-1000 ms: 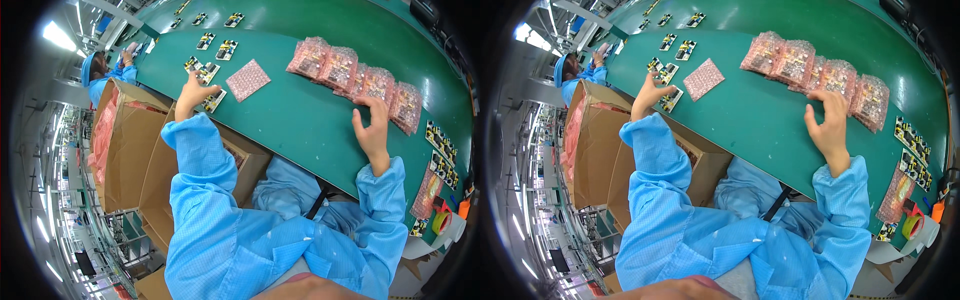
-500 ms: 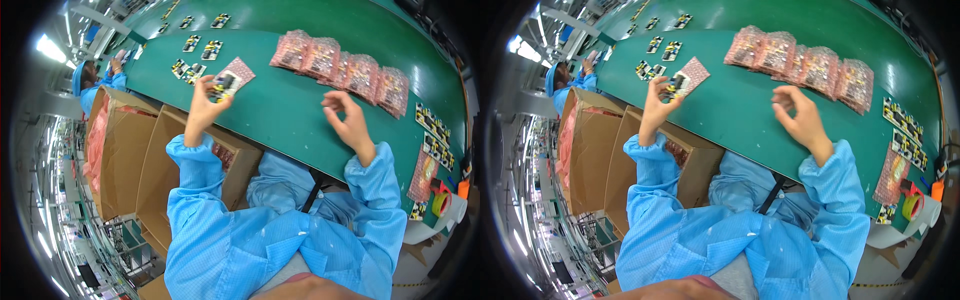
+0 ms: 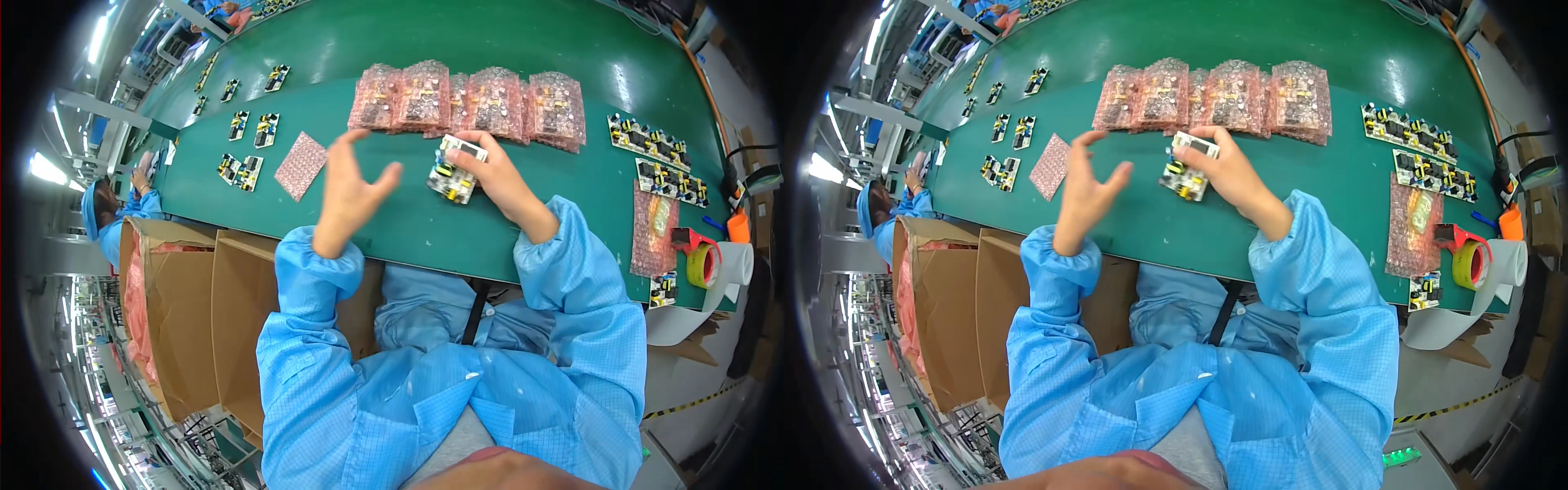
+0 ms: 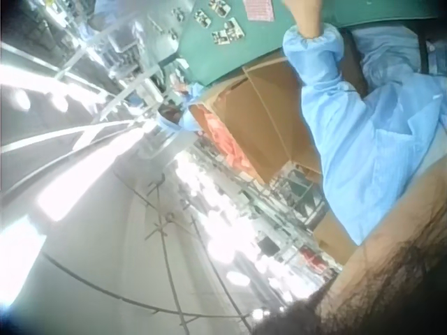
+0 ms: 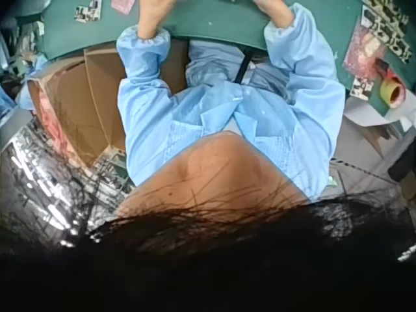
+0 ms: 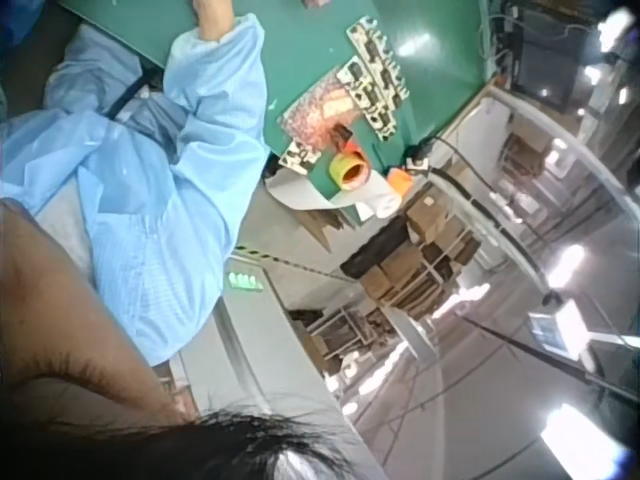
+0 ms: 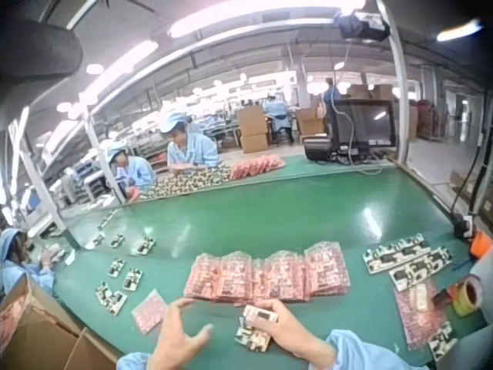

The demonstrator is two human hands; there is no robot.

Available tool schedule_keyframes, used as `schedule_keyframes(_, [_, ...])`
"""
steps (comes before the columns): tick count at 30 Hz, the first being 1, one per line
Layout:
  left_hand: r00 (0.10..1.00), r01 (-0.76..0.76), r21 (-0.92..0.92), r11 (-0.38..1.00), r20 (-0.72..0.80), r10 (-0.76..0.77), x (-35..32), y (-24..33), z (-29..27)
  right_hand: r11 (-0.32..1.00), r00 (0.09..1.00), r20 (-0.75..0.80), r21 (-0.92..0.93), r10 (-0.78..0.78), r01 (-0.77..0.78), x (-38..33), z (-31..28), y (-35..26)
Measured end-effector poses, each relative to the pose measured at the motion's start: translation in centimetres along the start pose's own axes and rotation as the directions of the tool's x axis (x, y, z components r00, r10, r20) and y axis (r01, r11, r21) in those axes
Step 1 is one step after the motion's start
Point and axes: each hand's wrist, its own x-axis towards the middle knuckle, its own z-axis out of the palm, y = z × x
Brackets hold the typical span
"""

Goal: Wrapping small green circuit boards in pink bubble wrap pouches and organizing them on the workbench.

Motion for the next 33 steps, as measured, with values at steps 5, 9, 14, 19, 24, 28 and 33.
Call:
schedule_keyframes(5, [0.965, 0.238, 0.431, 0.87, -0.004, -0.262, -3.6, -11.4, -3.9, 0.776, 0.987, -0.074, -0.628, -0.141, 0.064, -0.7, -1.5, -2.4])
schedule_keyframes(9, [0.982, 0.076, 0.453, 0.888, 0.122, -0.146, -4.9, -6.4, -3.3, 0.556, 0.919, 0.006, -0.795, -0.394, 0.244, -0.8, -2.5, -1.6])
schedule_keyframes(14, [0.935, -0.167, 0.108, 0.98, 0.334, 0.123, -4.3, 0.3, -2.5, 0.08, 0.839, 0.278, -0.932, -0.467, 0.354, -2.1, -1.3, -2.1])
schedule_keyframes(19, [0.883, -0.173, -0.039, 0.984, 0.437, 0.173, -3.7, 2.4, -0.6, -0.016, 0.951, 0.003, -1.0, -0.31, -0.003, -2.4, -1.3, -2.7])
schedule_keyframes(24, [0.901, -0.153, 0.034, 0.988, 0.415, 0.125, -3.5, 3.1, 0.9, 0.025, 0.968, 0.014, -0.999, -0.251, 0.021, -3.1, -0.7, -3.5])
schedule_keyframes(28, [0.934, -0.221, 0.055, 0.974, 0.298, 0.195, -3.3, 3.7, 2.0, 0.257, 0.901, 0.314, -0.883, -0.3, 0.394, -2.7, -2.5, -2.9])
schedule_keyframes(33, [0.92, -0.31, -0.033, 0.95, 0.242, 0.308, -2.7, 2.7, 2.0, 0.279, 0.883, 0.388, -0.846, -0.263, 0.455, -2.3, -4.1, -3.7])
